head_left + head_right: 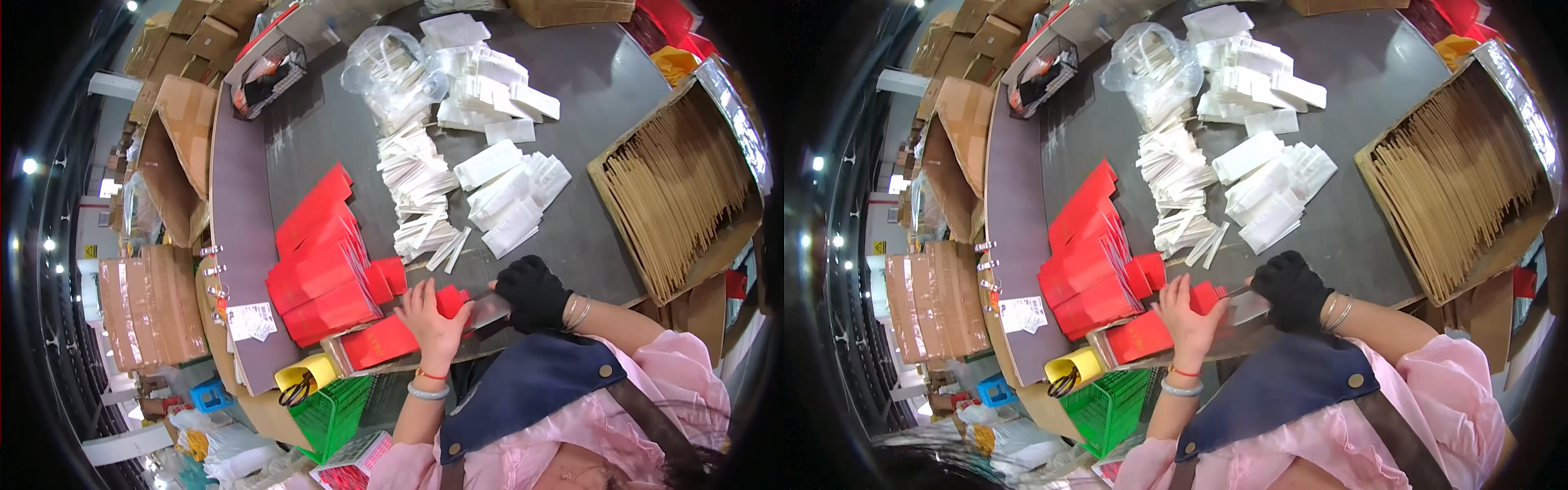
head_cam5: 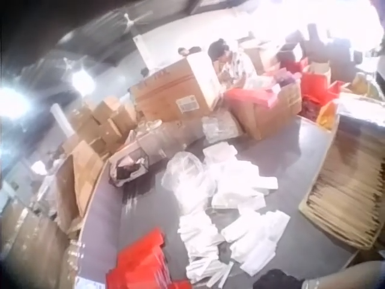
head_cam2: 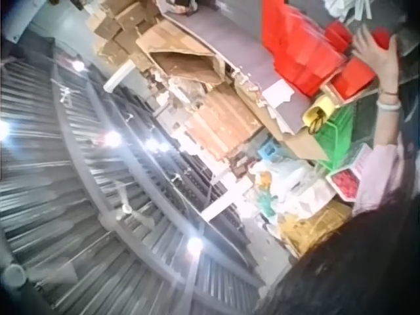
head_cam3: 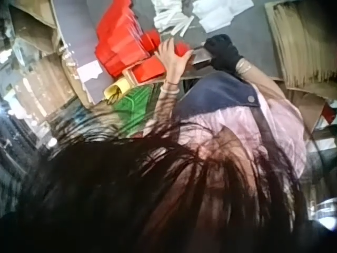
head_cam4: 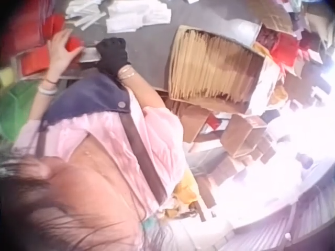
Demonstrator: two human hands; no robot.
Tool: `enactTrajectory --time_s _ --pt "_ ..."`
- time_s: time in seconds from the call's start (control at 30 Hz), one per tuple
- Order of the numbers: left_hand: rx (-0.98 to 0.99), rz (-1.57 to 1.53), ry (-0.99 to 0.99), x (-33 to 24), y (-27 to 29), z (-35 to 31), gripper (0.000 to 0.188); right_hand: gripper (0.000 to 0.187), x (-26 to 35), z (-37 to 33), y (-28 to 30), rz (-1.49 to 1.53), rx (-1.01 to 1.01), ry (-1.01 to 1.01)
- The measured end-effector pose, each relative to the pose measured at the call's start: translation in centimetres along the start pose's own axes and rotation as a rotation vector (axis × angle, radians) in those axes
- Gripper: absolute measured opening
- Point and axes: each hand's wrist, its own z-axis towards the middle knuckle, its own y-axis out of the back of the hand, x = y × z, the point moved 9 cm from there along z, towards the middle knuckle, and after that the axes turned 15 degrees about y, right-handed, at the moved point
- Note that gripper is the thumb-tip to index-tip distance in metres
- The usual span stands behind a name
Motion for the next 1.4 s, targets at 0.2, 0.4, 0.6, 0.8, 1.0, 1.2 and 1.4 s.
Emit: enactTrajectory --time_s 0.2,0.4,0.6,0.8,1.0,1.2,1.4 --pt "0.029 -0.258 -0.011 2.6 -0.7 -0.9 0.084 0.061 -2.6 -4.9 5.1 -0.068 -0.130 -0.080" --pt "-0.045 -0.151 0.002 1.9 -0.6 -1.4 0.084 0.060 -2.5 -7.8 9.6 -0.128 -0.191 -0.178" --pt "0.074 -0.244 0.033 3.2 -1.5 -1.2 0.086 0.055 -1.4 -6.7 10.0 -0.098 -0.172 -0.137" --pt "0.069 -0.281 0.035 2.5 -0.8 -1.2 0.083 0.059 -2.3 -5.4 5.1 0.073 -0.093 -0.063" --pt "0.148 -0.243 -0.116 0.5 -0.9 1.8 0.059 0.072 0.5 -1.4 2.8 -0.076 -0.191 0.084" --pt "-0.114 0.007 -0.221 -1.6 -1.3 7.3 0.013 0.049 -7.9 -16.3 13.4 -0.179 -0.707 -0.419" --pt "-0.023 -0.146 -0.274 -3.5 -1.8 6.7 0.009 0.036 -16.4 -37.6 15.4 -0.629 -0.613 -0.884"
